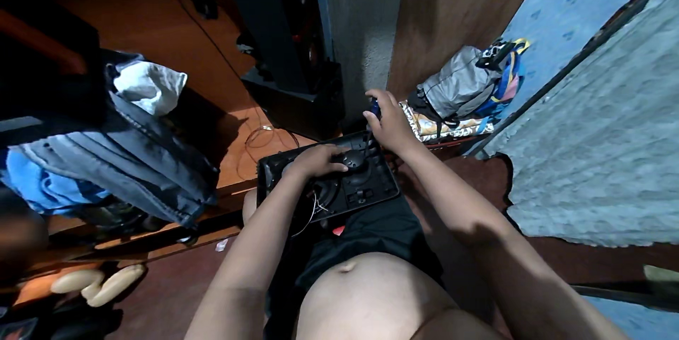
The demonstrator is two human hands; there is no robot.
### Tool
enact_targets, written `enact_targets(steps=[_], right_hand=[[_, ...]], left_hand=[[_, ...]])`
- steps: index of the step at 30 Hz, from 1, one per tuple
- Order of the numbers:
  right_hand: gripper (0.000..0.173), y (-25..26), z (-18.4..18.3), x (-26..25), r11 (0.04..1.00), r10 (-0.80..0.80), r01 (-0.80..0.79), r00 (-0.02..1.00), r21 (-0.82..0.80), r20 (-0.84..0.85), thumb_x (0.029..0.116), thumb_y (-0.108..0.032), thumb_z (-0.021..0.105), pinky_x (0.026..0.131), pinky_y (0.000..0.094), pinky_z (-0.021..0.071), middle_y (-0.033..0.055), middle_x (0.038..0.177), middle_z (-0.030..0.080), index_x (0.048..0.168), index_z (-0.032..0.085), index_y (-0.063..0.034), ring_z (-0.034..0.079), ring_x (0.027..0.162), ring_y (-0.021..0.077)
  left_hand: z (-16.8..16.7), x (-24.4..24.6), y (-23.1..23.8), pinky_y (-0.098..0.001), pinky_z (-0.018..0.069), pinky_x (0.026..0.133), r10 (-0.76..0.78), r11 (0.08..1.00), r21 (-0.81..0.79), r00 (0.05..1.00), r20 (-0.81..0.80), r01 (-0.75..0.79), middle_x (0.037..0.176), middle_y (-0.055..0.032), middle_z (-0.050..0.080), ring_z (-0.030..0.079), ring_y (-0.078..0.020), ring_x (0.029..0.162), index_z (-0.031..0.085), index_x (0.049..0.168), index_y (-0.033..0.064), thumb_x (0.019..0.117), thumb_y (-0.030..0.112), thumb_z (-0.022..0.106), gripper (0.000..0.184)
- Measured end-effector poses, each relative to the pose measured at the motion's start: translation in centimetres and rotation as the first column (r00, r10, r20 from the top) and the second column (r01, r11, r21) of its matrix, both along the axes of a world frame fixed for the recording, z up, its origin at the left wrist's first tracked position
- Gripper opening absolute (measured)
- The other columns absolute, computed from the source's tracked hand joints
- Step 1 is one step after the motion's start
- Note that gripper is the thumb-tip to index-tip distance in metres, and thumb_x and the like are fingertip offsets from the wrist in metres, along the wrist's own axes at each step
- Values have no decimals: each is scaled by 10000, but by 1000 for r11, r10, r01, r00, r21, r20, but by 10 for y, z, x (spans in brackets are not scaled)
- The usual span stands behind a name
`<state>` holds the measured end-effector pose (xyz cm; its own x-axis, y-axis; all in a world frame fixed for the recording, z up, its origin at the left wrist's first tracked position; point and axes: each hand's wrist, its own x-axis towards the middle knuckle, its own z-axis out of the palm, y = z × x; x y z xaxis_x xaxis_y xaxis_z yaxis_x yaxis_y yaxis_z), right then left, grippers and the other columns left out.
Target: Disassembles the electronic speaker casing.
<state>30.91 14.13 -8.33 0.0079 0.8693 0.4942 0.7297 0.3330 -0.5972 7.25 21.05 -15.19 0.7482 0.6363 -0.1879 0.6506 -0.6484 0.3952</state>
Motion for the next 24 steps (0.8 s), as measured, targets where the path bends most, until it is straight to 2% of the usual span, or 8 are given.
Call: enact_targets(steps=[6, 11, 16, 21, 24], right_hand=[[411, 0, 0, -1, 999, 14, -14, 1000, 49, -6, 1021, -172, 621, 887, 451, 590, 205, 1294, 609, 1404, 544, -47, 682, 1038, 296], [415, 1, -1, -2, 1000, 10, -10, 1000, 30, -10, 1020, -176, 620, 919, 464, 584, 203, 1325, 608, 1406, 546, -44, 677, 1087, 311], [431, 2, 2, -4, 992, -120, 119, 993, -37, -22, 1021, -184, 629, 859, 489, 594, 221, 1286, 603, 1421, 527, -60, 688, 1019, 337], [451, 6, 2, -2, 966, -247, 244, 968, -82, -32, 1014, -190, 633, 919, 507, 579, 228, 1352, 591, 1428, 523, -48, 677, 1104, 354], [458, 9, 3, 2, 949, -299, 293, 953, -120, -43, 1017, -193, 636, 915, 505, 582, 231, 1358, 584, 1435, 512, -52, 680, 1096, 352]], left_hand=[[1, 1, 0, -577, 451, 1116, 4, 1000, -2, 1000, -15, -4, 1421, -80, 626, 591, -258, 1323, 563, 1493, 259, 952, 503, 704, 610], [2, 1, -2, -602, 453, 1103, -1, 1000, 4, 1000, 7, 0, 1396, -101, 640, 602, -281, 1305, 573, 1485, 249, 952, 479, 712, 597], [3, 1, -2, -604, 453, 1100, 1, 1000, 9, 1000, -15, -1, 1399, -101, 638, 598, -281, 1310, 565, 1492, 262, 953, 491, 706, 602], [2, 1, -2, -600, 454, 1101, 5, 1000, 11, 1000, -24, -5, 1402, -101, 636, 598, -283, 1311, 564, 1492, 260, 957, 501, 696, 601], [2, 1, -2, -595, 452, 1107, 5, 1000, 13, 1000, -24, -4, 1406, -94, 635, 595, -273, 1316, 565, 1491, 264, 960, 504, 691, 597]])
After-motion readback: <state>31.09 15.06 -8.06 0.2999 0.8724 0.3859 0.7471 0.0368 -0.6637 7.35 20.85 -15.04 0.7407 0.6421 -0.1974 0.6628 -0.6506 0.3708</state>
